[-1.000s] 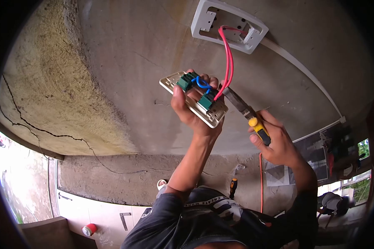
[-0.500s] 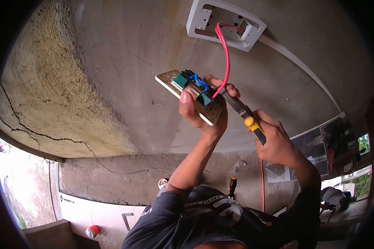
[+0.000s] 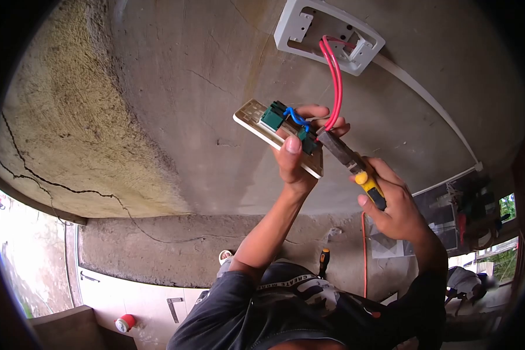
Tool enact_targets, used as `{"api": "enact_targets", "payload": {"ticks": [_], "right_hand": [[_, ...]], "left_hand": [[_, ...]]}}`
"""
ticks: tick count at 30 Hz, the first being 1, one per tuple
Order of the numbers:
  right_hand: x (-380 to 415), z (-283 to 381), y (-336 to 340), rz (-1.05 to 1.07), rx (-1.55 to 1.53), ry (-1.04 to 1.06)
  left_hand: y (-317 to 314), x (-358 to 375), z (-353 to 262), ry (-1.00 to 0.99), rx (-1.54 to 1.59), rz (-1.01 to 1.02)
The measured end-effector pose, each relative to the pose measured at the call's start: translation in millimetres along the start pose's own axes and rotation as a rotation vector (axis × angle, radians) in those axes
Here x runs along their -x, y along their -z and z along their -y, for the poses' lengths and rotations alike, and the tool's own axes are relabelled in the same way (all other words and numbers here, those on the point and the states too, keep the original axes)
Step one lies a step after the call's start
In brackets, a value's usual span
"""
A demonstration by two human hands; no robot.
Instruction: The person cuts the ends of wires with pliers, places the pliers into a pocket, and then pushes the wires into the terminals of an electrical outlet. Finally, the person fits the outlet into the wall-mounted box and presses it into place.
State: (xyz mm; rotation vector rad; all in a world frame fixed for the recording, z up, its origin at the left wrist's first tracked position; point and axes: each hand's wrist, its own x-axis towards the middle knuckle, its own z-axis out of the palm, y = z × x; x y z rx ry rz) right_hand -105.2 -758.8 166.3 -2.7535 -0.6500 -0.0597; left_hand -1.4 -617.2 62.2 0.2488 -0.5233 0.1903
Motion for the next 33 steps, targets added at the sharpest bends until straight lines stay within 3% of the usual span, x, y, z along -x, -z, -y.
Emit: {"api": "enact_targets", "payload": {"ticks": [12,19,25,33], "right_hand": [[4,14,7,0.014,-0.020,-0.088],[7,15,8,0.034,-0.009,-0.116],[5,13,3,0.103,-0.226,-0.182],[6,16,7,0.035,-0.095,-0.126]], "left_hand": [[8,0,3,0.083,0.260,0.123],[-1,0,1,0.021,0.121,0.065],[0,0,7,-0.057,0.276,0.099],[3,1,4,0.007,0.140,0.101]]}}
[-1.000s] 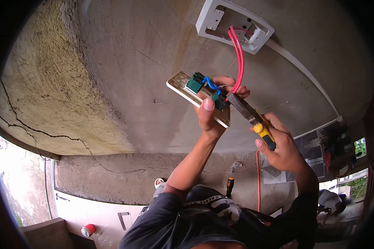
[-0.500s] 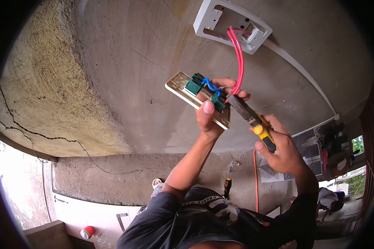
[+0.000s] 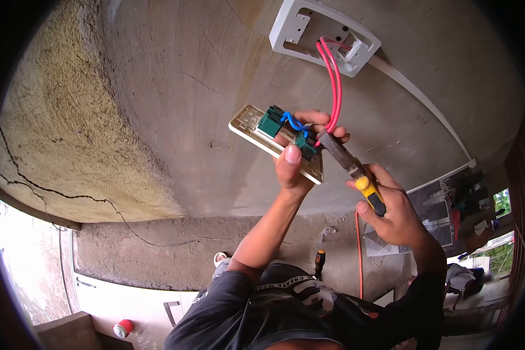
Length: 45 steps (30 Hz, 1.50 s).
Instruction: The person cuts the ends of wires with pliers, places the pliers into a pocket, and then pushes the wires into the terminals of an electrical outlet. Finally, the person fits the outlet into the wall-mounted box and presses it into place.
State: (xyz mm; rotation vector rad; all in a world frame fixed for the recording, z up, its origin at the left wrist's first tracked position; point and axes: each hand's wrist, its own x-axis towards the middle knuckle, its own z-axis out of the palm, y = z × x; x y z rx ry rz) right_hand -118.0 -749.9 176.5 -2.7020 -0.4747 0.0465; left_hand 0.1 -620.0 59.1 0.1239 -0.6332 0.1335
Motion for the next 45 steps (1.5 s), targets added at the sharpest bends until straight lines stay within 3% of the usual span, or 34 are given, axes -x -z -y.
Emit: {"api": "enact_targets", "payload": {"ticks": [8,12,16,19,22,26,35,45], "right_hand": [[0,3,0,0.015,0.058,-0.035],[-2,-3,-12,-0.053,0.018,0.085],[-1,-5,-14,-0.049,0.031,0.136],[2,-8,-9,-0.030,0.007,0.170],[-1,-14,-7,-0.075,-0.020,0.116],[0,-10,-2,-0.121,0.043,0.082],[-1,-5,7,-0.009,0.021,0.010],[-1,-23,-23,-0.012,-0.042,0.135]], "left_hand": [[-9,1,4,-0.072,0.020,-0.086],[-13,1,9,-0.094,0.175,-0.171],[-14,-2,15,-0.135,0.247,-0.113],[-18,-3,14,-0.167,0.177,-0.078],[-18,-5,4,-0.075,-0.094,-0.077],[-18,-4,0,-0.028,-0.102,-0.087],[-11,-1,1,-0.066,-0.094,-0.061],[-9,3,8,-0.042,0.378,-0.098]]}}
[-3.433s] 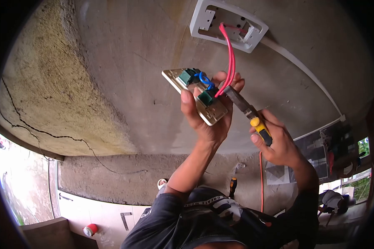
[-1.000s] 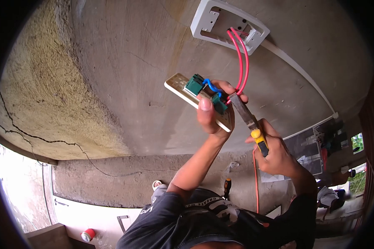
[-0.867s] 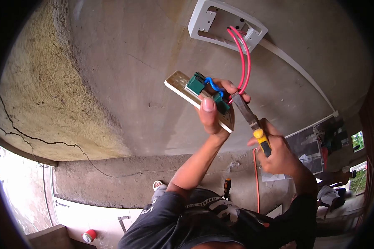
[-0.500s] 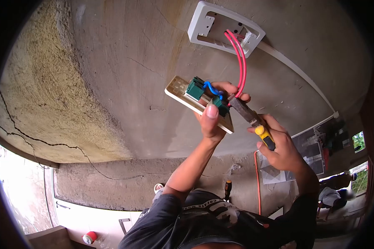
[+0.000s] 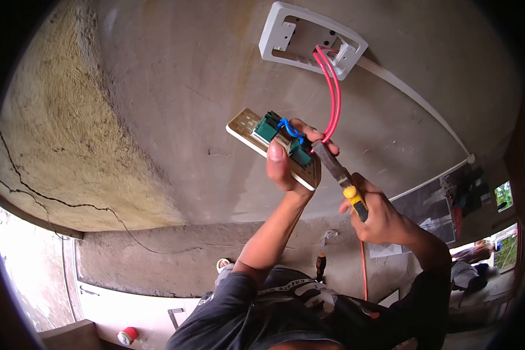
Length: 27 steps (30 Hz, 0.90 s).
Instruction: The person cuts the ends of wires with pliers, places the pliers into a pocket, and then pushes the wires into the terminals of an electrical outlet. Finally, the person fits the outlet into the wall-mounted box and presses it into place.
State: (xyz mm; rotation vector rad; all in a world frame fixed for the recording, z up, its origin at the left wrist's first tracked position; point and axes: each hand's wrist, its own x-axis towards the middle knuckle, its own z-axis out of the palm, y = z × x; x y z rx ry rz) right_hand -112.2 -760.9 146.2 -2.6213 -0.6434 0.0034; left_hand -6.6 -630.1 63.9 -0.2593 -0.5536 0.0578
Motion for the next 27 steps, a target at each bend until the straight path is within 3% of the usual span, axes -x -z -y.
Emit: {"api": "enact_targets", "payload": {"ticks": [2,3,4,6,8,10,27], "right_hand": [[-1,3,2,0.025,0.032,-0.031],[-3,9,10,0.108,0.106,-0.132],[-2,8,9,0.094,0.100,-0.132],[-1,6,7,-0.121,0.075,0.008],[4,0,15,-0.041,0.058,-0.034],[6,-6,16,-0.073,0.111,-0.085],[-7,-3,25,-0.024,0.121,-0.018]], "left_hand": [[4,0,-4,-0.012,-0.229,-0.045],[9,-3,-5,0.019,-0.025,0.052],[10,-4,-5,0.031,-0.029,0.060],[-1,-10,-9,-0.046,-0.358,0.054],[1,-8,-12,-0.009,-0.414,0.059],[3,-4,-8,0.013,-0.251,0.047],[6,2,-5,0.048,-0.156,0.054]]}}
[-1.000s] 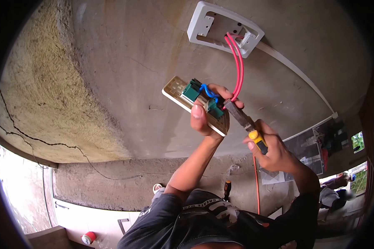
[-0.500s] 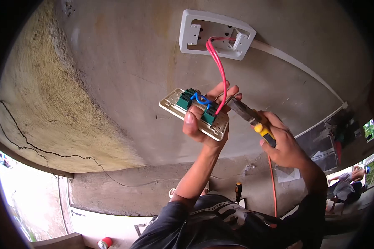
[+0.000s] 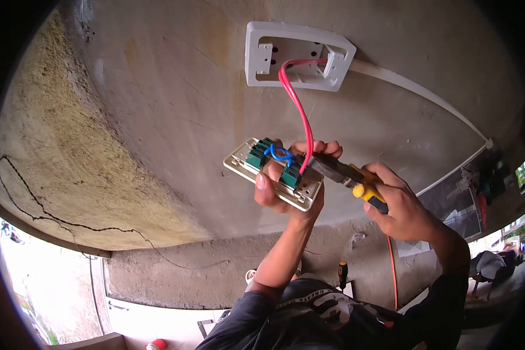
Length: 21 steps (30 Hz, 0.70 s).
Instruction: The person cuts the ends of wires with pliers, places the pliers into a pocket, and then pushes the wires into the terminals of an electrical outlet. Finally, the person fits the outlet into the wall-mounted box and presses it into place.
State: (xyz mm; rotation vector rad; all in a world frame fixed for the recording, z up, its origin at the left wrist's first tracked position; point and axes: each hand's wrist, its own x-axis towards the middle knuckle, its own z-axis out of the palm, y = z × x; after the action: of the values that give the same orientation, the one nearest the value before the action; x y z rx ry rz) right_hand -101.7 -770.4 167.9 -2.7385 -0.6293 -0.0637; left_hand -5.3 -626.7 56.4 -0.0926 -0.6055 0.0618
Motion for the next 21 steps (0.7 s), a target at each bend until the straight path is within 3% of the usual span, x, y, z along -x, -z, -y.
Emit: {"api": "enact_targets", "payload": {"ticks": [10,13,15,19,21], "right_hand": [[-2,-2,-1,-0.082,0.101,0.076],[-3,-3,-3,-0.025,0.108,0.043],[-2,-7,-13,-0.059,0.087,0.084],[0,-14,-26,-0.060,0.116,0.058],[6,-26,-35,-0.294,0.122,0.237]], "left_hand": [[0,2,0,0.007,0.028,0.063],[-3,2,5,-0.065,0.048,0.027],[-10,1,6,-0.129,0.071,-0.129],[-2,3,-1,-0.053,0.004,-0.084],[5,1,-15,-0.002,-0.144,0.057]]}}
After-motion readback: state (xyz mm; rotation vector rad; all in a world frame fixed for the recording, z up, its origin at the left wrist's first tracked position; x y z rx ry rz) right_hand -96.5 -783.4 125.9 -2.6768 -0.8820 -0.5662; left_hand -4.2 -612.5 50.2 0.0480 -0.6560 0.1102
